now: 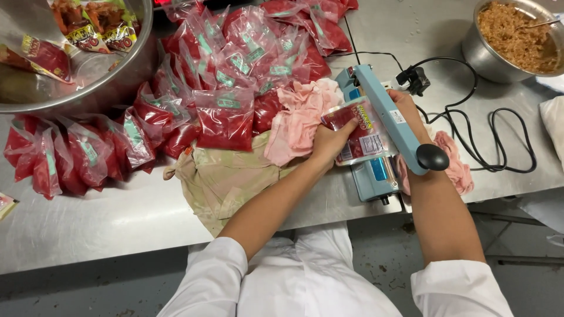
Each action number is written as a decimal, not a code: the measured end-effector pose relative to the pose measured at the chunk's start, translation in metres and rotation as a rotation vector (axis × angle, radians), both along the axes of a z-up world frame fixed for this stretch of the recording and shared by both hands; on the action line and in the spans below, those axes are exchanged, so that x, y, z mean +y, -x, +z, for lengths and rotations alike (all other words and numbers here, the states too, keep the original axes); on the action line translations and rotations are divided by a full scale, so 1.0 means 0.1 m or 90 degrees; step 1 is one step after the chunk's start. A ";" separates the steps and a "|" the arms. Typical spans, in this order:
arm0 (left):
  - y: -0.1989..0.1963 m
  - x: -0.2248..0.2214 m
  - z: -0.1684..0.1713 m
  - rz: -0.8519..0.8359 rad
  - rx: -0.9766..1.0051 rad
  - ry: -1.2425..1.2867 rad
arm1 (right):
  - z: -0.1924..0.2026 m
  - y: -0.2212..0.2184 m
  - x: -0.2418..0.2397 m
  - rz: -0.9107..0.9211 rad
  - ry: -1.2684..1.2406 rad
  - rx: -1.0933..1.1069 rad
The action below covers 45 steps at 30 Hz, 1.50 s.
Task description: Using a manual heat sealer to close plastic food packets on a production table.
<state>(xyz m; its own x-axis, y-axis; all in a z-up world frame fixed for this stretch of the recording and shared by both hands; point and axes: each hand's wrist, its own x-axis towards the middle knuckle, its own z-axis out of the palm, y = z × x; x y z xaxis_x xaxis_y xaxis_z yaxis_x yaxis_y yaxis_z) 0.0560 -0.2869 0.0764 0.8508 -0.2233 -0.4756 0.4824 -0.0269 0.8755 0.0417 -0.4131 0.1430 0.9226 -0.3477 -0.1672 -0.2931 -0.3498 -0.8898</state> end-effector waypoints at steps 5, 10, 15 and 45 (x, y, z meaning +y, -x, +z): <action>-0.05 0.00 -0.01 -0.017 0.002 -0.038 | 0.29 0.14 0.26 0.019 -0.041 -0.039; -0.15 -0.09 -0.18 -0.044 -0.009 -0.079 | -0.22 -0.05 -0.32 0.005 0.029 0.011; -0.13 -0.05 -0.09 -0.048 -0.009 -0.087 | -0.62 -0.29 -0.72 0.018 0.103 0.023; -0.21 0.09 -0.30 -0.047 0.056 0.157 | 0.47 1.10 0.20 -0.018 0.403 -0.023</action>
<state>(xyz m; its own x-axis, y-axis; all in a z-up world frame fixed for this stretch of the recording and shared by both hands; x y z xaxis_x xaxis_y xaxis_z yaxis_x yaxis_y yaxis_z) 0.0771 -0.2778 0.0460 0.7858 -0.4009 -0.4710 0.5618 0.1439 0.8147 -0.0680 -0.3936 0.1899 0.9128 -0.3936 0.1092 -0.2840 -0.8037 -0.5228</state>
